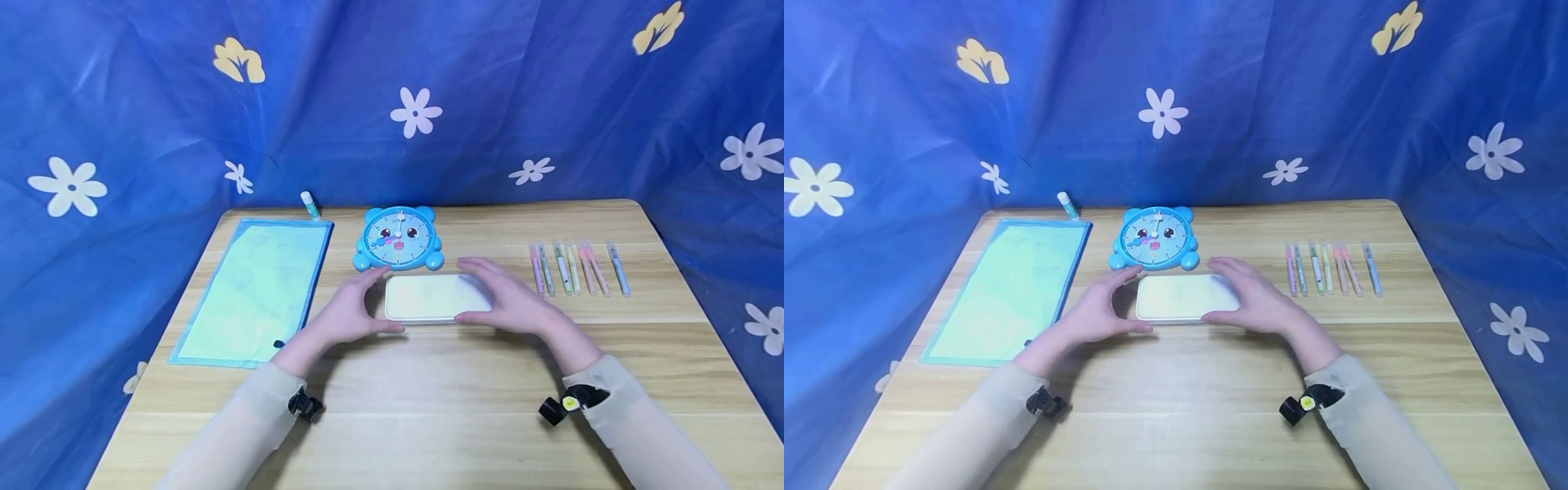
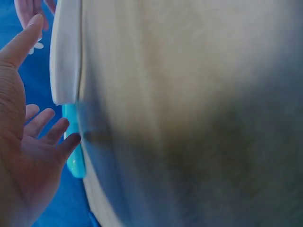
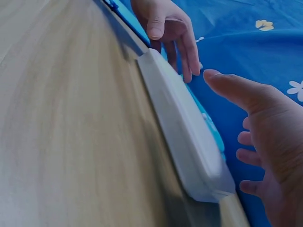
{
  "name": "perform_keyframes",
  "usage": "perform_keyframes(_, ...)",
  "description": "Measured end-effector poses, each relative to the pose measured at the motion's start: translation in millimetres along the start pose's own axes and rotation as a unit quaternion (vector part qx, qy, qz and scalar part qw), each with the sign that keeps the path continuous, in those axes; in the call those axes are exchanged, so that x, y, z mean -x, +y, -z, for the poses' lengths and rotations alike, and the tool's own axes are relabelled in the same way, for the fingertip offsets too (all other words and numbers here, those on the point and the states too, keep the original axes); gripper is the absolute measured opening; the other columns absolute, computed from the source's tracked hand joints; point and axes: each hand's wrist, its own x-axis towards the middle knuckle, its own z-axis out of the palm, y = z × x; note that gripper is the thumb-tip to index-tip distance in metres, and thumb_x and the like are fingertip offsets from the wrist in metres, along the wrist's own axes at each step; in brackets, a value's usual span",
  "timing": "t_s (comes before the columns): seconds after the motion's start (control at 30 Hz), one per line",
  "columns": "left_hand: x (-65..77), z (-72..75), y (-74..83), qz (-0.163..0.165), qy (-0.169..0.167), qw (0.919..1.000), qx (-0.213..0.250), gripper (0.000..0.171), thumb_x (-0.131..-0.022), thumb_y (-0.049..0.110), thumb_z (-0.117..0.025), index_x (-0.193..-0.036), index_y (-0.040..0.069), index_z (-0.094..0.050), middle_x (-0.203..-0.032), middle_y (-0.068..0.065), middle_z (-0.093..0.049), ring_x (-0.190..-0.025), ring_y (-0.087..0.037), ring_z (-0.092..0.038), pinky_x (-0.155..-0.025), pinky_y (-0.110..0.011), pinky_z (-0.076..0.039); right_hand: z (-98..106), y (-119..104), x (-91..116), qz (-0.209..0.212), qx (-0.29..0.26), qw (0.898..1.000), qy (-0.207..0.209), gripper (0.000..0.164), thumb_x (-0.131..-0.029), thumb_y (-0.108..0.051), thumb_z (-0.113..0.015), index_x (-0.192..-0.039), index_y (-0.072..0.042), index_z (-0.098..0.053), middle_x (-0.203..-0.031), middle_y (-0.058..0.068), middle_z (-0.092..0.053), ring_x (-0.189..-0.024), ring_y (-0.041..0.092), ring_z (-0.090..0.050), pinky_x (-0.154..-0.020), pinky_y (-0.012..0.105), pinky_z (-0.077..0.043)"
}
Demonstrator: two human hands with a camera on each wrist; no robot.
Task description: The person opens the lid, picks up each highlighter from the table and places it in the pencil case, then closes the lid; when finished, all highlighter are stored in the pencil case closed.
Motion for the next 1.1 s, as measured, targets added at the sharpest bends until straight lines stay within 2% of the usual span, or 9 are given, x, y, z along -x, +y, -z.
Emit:
perform_keyframes(0.13, -1.6, -8.4, -1.4, 0.000, 0.006, 0.9996, 0.028, 0.121, -0.067, 0.053, -0.099, -0.161, 0.003, -0.042, -0.162, -0.013, -0.046, -0.151, -0.031, -0.040, -0.124, -0.048, -0.029, -9, 1, -3, -0.002, -0.002, 1.000, -0.013, 0.101, -0.084, -0.059, -0.086, -0.160, -0.007, -0.044, -0.164, 0.009, -0.042, -0.151, 0.034, -0.037, -0.123, 0.058, -0.028)
perform_keyframes(0.3, -2.2, -16.3, -1.4, 0.012, 0.002, 0.9986, 0.051, 0.121, -0.068, 0.046, -0.101, -0.163, 0.003, -0.039, -0.164, -0.013, -0.043, -0.151, -0.028, -0.039, -0.124, -0.045, -0.030, -18, 2, -7, -0.008, 0.009, 1.000, -0.021, 0.101, -0.084, -0.060, -0.085, -0.160, -0.007, -0.045, -0.162, 0.010, -0.045, -0.150, 0.033, -0.039, -0.123, 0.058, -0.027)
perform_keyframes(0.6, -3.7, -21.4, 1.1, 0.038, -0.006, 0.9986, 0.035, 0.116, -0.072, 0.041, -0.100, -0.163, 0.004, -0.039, -0.163, -0.016, -0.043, -0.151, -0.031, -0.039, -0.123, -0.044, -0.031, -30, 2, -12, -0.002, 0.066, 0.997, -0.026, 0.103, -0.084, -0.063, -0.083, -0.160, -0.006, -0.045, -0.161, 0.012, -0.048, -0.151, 0.030, -0.039, -0.127, 0.058, -0.014)
perform_keyframes(0.9, -5.3, -28.4, 0.8, 0.049, 0.000, 0.9978, 0.043, 0.113, -0.075, 0.041, -0.099, -0.163, 0.007, -0.038, -0.162, -0.012, -0.045, -0.150, -0.028, -0.040, -0.123, -0.043, -0.031, -37, 3, -17, -0.008, 0.097, 0.995, -0.023, 0.102, -0.083, -0.058, -0.087, -0.159, -0.004, -0.046, -0.159, 0.014, -0.049, -0.150, 0.032, -0.041, -0.127, 0.058, -0.010)
perform_keyframes(1.1, -4.2, -31.3, 0.8, 0.060, 0.007, 0.9973, 0.042, 0.110, -0.076, 0.043, -0.098, -0.163, 0.011, -0.039, -0.157, -0.011, -0.051, -0.146, -0.027, -0.045, -0.122, -0.045, -0.033, -37, 4, -20, -0.006, 0.103, 0.994, -0.023, 0.102, -0.081, -0.060, -0.087, -0.157, -0.004, -0.049, -0.156, 0.014, -0.053, -0.147, 0.031, -0.044, -0.128, 0.054, -0.014)
